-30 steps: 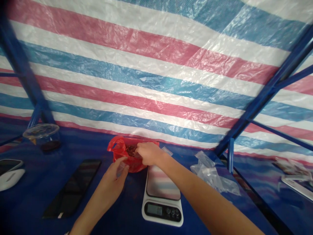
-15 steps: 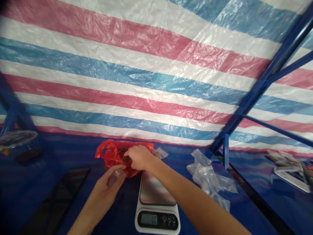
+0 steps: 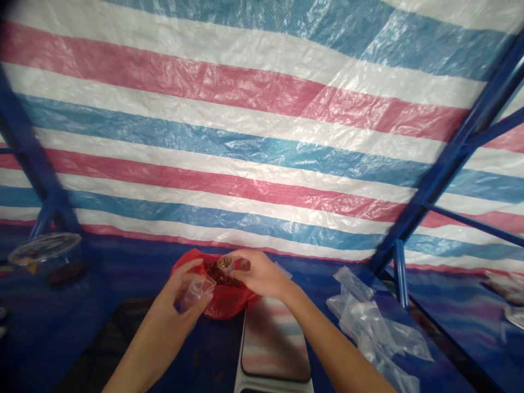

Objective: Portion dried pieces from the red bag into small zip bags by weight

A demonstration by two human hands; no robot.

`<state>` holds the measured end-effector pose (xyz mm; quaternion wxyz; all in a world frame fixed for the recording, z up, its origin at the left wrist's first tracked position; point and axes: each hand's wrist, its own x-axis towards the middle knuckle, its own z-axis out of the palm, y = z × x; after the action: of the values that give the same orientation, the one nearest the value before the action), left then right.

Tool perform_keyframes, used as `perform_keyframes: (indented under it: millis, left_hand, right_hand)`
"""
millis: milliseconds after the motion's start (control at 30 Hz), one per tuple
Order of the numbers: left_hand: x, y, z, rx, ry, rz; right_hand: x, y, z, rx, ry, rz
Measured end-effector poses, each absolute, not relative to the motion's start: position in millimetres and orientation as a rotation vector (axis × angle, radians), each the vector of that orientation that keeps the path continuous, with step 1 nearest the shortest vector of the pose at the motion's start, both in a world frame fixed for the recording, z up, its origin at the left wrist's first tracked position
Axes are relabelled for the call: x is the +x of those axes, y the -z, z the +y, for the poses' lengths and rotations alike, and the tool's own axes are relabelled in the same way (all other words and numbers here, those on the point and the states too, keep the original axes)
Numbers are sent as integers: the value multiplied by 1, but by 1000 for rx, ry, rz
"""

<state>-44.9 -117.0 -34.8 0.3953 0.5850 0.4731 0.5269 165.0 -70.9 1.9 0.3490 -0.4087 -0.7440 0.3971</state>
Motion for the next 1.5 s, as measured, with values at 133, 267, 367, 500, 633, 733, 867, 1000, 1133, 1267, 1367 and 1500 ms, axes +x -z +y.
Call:
perform_keyframes:
  millis: [133, 267, 367, 500, 633, 733, 867, 1000, 1133, 1267, 1367, 1500]
  left_hand:
    - [-23, 32, -75, 1574, -1325, 1109]
    - [-10, 44, -50, 1769, -1312, 996]
    - [-5, 51, -46, 1931, -1291, 941]
    - [-2, 58, -48, 1776, -1290, 1026]
    - [-3, 61, -49, 1651, -1219, 1138]
    - [-5, 62, -50, 1646, -1218, 1158]
    - [-6, 65, -50, 1674, -1210, 1095]
    - [-11, 62, -49, 1681, -1295, 1088]
    - [-24, 50, -47, 1631, -1395, 1186]
    - [-32, 40, -46, 1615, -1433, 1284]
    - [-33, 37, -48, 1666, -1424, 1331]
    - [-31, 40, -51, 1788, -1327, 1381]
  right_hand:
    - [173, -24, -75, -1049, -790, -1966]
    - [175, -40, -80, -1155, -412, -2178]
    - [171, -45, -83, -1222, -193, -2287]
    - [161, -44, -83, -1259, 0, -2378]
    - [153, -38, -78, -1277, 121, -2470]
    - [150, -32, -75, -1271, 166, -2511]
    - [151, -30, -74, -1205, 179, -2541]
    - [156, -34, -74, -1232, 258, -2430]
    - [156, -34, -78, -1427, 279, -2380]
    - [146, -16, -78, -1546, 180, -2591]
    - [141, -2, -75, -1626, 232, -2680]
    - [142, 4, -70, -1695, 350, -2672]
